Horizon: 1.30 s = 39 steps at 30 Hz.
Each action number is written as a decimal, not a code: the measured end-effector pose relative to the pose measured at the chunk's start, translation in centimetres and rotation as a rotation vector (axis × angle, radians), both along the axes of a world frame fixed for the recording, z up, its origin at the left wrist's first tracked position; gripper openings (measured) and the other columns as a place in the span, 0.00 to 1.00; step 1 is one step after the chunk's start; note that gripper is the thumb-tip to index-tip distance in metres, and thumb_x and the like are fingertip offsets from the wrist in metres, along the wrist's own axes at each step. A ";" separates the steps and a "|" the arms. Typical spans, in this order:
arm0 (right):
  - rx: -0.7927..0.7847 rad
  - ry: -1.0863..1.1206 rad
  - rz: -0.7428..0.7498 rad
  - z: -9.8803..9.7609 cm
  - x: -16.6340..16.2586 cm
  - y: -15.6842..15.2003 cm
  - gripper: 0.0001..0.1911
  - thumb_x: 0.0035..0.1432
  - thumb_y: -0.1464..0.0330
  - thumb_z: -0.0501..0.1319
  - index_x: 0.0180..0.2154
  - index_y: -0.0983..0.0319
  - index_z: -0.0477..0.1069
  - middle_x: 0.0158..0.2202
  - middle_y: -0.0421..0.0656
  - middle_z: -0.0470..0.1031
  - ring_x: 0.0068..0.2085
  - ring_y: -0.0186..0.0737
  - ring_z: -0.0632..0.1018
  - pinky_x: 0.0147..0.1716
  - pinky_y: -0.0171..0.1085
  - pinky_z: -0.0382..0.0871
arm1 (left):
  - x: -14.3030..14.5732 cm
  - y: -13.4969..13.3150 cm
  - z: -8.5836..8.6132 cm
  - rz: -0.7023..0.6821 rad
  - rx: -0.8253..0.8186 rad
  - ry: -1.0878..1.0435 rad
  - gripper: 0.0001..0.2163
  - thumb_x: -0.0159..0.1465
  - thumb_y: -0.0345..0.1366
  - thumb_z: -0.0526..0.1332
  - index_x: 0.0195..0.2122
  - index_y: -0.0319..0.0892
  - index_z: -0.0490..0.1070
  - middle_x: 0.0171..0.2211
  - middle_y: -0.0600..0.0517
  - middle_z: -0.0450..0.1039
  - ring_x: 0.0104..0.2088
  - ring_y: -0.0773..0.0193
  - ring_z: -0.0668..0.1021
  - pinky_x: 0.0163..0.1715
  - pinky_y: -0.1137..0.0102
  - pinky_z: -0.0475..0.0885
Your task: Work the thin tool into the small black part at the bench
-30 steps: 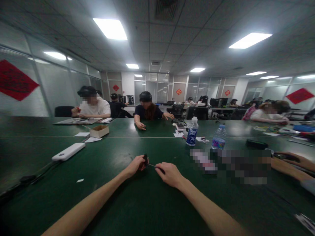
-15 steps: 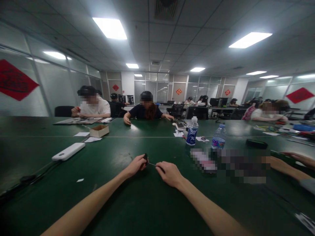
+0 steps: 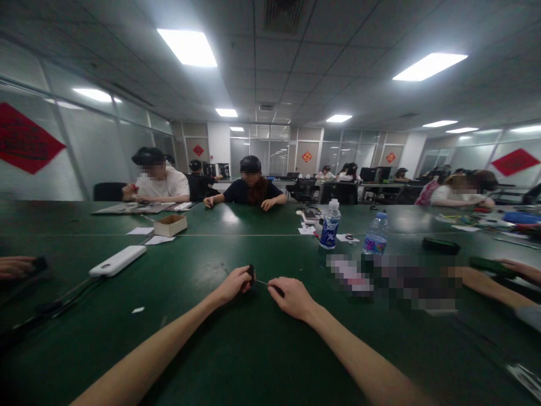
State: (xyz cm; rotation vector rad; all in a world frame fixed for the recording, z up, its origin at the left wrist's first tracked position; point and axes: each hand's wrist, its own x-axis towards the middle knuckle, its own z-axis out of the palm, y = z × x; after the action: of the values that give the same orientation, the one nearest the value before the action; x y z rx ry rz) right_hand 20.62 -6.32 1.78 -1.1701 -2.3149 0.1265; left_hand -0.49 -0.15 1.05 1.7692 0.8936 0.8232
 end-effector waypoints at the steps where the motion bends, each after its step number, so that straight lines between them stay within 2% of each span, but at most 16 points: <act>1: 0.003 -0.010 0.006 0.1 0.0 -0.1 0.15 0.64 0.63 0.50 0.43 0.61 0.73 0.38 0.45 0.76 0.37 0.39 0.76 0.39 0.36 0.68 | 0.0 0.1 0.0 0.004 0.004 -0.004 0.07 0.54 0.35 0.50 0.28 0.39 0.65 0.19 0.56 0.63 0.19 0.70 0.66 0.20 0.74 0.59; 12: -0.007 -0.035 0.016 0.5 -0.1 -0.3 0.15 0.64 0.64 0.50 0.43 0.61 0.73 0.37 0.44 0.76 0.35 0.37 0.75 0.38 0.35 0.68 | -0.1 -0.4 0.6 0.005 -0.004 -0.021 0.07 0.54 0.36 0.50 0.28 0.40 0.64 0.18 0.57 0.61 0.19 0.69 0.65 0.21 0.74 0.59; 39: -0.028 -0.033 -0.010 0.8 -0.2 -0.6 0.15 0.64 0.64 0.51 0.43 0.61 0.73 0.38 0.44 0.76 0.37 0.38 0.76 0.39 0.36 0.68 | 0.1 -0.7 0.8 0.013 0.007 0.012 0.07 0.53 0.35 0.50 0.28 0.40 0.64 0.19 0.57 0.62 0.19 0.70 0.65 0.20 0.75 0.60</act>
State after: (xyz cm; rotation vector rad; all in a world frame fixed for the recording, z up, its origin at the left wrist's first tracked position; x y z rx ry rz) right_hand 20.41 -6.89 2.58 -1.2061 -2.3426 0.1375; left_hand -0.36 -0.82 1.83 1.7780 0.9119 0.8254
